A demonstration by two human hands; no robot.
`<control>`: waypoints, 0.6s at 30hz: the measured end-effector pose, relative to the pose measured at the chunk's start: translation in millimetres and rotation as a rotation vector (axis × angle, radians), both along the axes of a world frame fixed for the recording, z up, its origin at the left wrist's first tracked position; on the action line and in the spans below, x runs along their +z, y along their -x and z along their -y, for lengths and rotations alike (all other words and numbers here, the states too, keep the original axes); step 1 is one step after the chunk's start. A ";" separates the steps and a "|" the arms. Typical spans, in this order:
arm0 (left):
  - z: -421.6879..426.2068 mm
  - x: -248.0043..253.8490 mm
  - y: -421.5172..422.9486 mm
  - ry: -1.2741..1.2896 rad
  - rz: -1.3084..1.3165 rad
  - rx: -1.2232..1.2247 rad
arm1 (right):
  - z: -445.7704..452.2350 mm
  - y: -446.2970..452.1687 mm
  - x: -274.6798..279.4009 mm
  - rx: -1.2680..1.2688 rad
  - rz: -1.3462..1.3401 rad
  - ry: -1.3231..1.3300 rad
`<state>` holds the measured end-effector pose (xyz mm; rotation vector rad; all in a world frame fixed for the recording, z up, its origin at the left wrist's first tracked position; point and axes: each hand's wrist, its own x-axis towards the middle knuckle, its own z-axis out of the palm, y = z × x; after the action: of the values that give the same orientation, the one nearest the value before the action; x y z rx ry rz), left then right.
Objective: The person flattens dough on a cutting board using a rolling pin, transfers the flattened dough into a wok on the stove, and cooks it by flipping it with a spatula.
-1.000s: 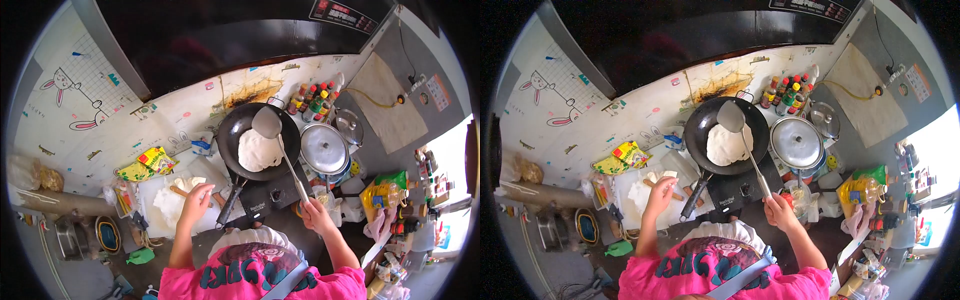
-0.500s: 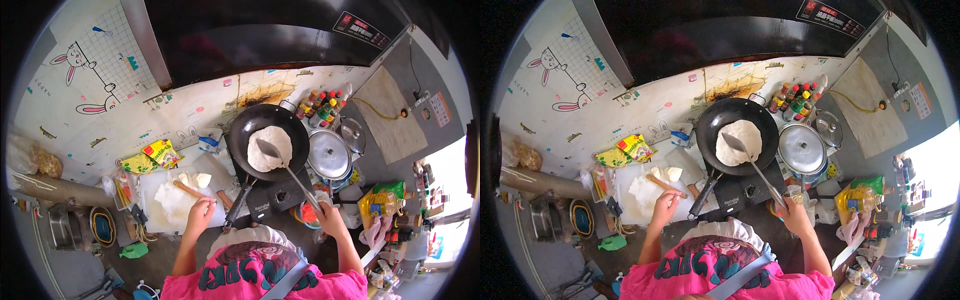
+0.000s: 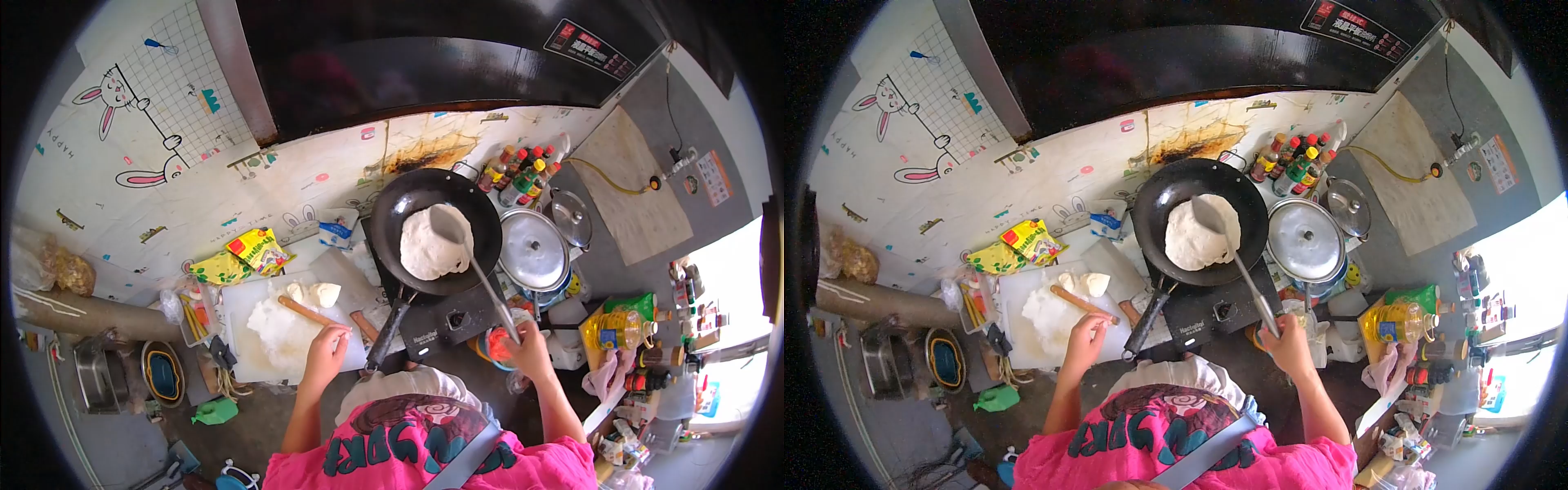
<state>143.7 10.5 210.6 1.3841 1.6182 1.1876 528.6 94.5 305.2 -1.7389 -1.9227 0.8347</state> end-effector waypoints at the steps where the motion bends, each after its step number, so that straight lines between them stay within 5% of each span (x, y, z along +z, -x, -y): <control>1: 0.7 -0.5 0.3 -0.003 -0.009 0.001 | -2.3 -4.5 -4.4 -0.073 -0.081 0.077; 5: 1.9 -5.9 -1.6 -0.021 -0.030 0.008 | -9.7 -12.4 6.6 -0.183 -0.612 0.313; 7: 3.0 -6.5 -1.9 -0.020 -0.044 0.004 | -15.3 -7.6 17.1 -0.262 -0.512 0.319; 10: 0.4 0.2 -8.5 0.044 -0.015 -0.030 | -23.6 -20.0 -2.4 -0.082 0.025 -0.089; 12: -1.5 8.3 -17.2 0.160 0.068 -0.067 | -22.5 -15.4 11.1 -0.220 -0.104 0.154; 16: -24.9 -21.1 -43.8 0.488 0.636 -0.121 | -21.4 -13.2 15.7 -0.340 -0.215 0.386; 18: -44.6 3.5 -48.4 0.788 1.017 -0.205 | -19.6 -21.0 -7.2 -0.253 -0.129 0.167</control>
<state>192.1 55.1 214.1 0.3004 0.9607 0.7577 549.6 114.1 298.0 -1.9242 -1.5484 1.0072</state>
